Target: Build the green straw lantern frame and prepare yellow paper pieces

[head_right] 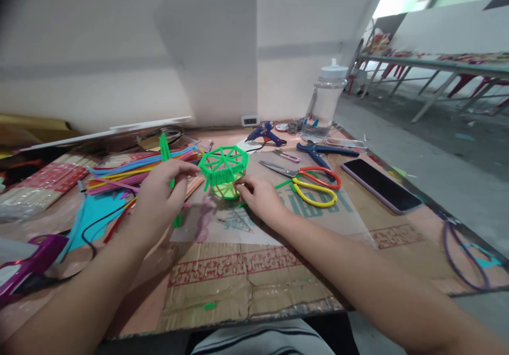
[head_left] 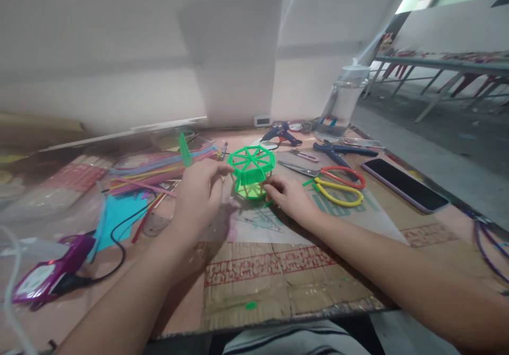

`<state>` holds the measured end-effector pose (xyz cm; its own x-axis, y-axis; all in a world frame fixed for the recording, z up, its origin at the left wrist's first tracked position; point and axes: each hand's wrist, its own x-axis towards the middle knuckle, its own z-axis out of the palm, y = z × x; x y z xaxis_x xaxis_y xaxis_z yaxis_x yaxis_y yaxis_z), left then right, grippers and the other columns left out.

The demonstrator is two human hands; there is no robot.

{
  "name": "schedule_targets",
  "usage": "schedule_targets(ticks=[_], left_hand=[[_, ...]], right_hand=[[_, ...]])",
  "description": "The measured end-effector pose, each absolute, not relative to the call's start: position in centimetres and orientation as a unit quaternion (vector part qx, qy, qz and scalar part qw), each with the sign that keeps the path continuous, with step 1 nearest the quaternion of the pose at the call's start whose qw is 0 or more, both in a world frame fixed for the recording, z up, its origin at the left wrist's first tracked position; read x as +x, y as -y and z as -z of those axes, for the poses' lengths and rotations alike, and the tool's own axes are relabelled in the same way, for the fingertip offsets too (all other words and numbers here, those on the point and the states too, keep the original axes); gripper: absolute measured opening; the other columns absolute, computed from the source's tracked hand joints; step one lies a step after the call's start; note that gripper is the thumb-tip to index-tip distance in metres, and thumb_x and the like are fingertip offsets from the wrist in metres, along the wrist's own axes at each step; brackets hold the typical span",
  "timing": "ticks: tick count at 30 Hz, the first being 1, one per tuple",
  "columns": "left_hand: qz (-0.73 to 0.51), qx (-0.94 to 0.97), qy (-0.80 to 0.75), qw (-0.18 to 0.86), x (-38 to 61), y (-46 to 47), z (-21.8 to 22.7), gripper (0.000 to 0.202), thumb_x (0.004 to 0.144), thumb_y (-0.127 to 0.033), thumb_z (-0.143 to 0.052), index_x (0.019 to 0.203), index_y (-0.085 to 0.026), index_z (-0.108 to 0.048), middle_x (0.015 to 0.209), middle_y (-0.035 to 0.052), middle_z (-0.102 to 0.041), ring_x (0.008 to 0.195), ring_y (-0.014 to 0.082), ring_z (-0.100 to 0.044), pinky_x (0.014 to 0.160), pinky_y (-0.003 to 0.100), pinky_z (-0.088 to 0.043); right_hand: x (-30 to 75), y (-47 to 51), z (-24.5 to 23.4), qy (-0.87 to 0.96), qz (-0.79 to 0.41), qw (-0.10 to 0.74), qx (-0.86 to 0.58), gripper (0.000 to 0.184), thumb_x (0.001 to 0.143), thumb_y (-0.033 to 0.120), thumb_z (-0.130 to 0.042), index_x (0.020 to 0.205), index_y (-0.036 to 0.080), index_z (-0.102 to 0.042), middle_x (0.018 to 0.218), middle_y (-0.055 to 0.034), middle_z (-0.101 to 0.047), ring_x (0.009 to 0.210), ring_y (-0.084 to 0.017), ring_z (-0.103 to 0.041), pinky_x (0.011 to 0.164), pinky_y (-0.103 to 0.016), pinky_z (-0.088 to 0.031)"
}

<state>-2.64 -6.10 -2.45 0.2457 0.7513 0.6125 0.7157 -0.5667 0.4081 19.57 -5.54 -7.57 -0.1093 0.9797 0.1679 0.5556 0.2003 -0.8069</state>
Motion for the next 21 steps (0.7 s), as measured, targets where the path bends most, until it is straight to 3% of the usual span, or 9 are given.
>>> schedule_targets(ticks=[3, 9, 15, 21], left_hand=[[-0.387, 0.814, -0.433, -0.02, -2.5, 6.3, 2.2, 0.024, 0.091, -0.011, -0.049, 0.08, -0.02, -0.069, 0.086, 0.0025, -0.072, 0.091, 0.0223, -0.064, 0.087, 0.038, -0.045], [-0.387, 0.812, -0.433, -0.057, -2.5, 5.5, 2.8, 0.017, 0.094, -0.026, -0.063, 0.103, -0.019, -0.075, 0.1, 0.0073, -0.067, 0.099, 0.0248, -0.062, 0.087, 0.04, -0.046], [-0.353, 0.833, -0.394, -0.162, -2.7, 5.3, 3.2, 0.017, 0.093, -0.026, -0.067, 0.107, -0.023, -0.076, 0.102, 0.0063, -0.07, 0.098, 0.0258, -0.061, 0.085, 0.042, -0.045], [-0.319, 0.835, -0.379, -0.239, -2.4, 6.2, 2.8, 0.012, 0.094, -0.025, -0.064, 0.098, -0.022, -0.075, 0.099, 0.0064, -0.072, 0.097, 0.0271, -0.06, 0.083, 0.043, -0.043]], right_hand=[[19.5, 5.4, 7.7, 0.691, -0.285, 0.354, -0.562, 0.024, 0.093, 0.032, -0.056, 0.097, 0.019, -0.075, 0.067, -0.0008, -0.07, 0.059, -0.015, -0.059, 0.059, -0.025, -0.041], [19.2, 4.9, 8.4, 0.698, -0.252, 0.335, -0.58, 0.024, 0.093, 0.03, -0.058, 0.103, 0.019, -0.078, 0.069, -0.0019, -0.071, 0.064, -0.017, -0.062, 0.061, -0.026, -0.041], [19.1, 5.1, 8.6, 0.714, -0.227, 0.328, -0.575, 0.023, 0.094, 0.027, -0.058, 0.105, 0.02, -0.077, 0.079, -0.0037, -0.076, 0.073, -0.019, -0.067, 0.068, -0.027, -0.044], [19.1, 5.3, 8.7, 0.729, -0.217, 0.331, -0.559, 0.021, 0.094, 0.026, -0.06, 0.105, 0.022, -0.077, 0.096, -0.0047, -0.08, 0.085, -0.021, -0.07, 0.074, -0.028, -0.046]])
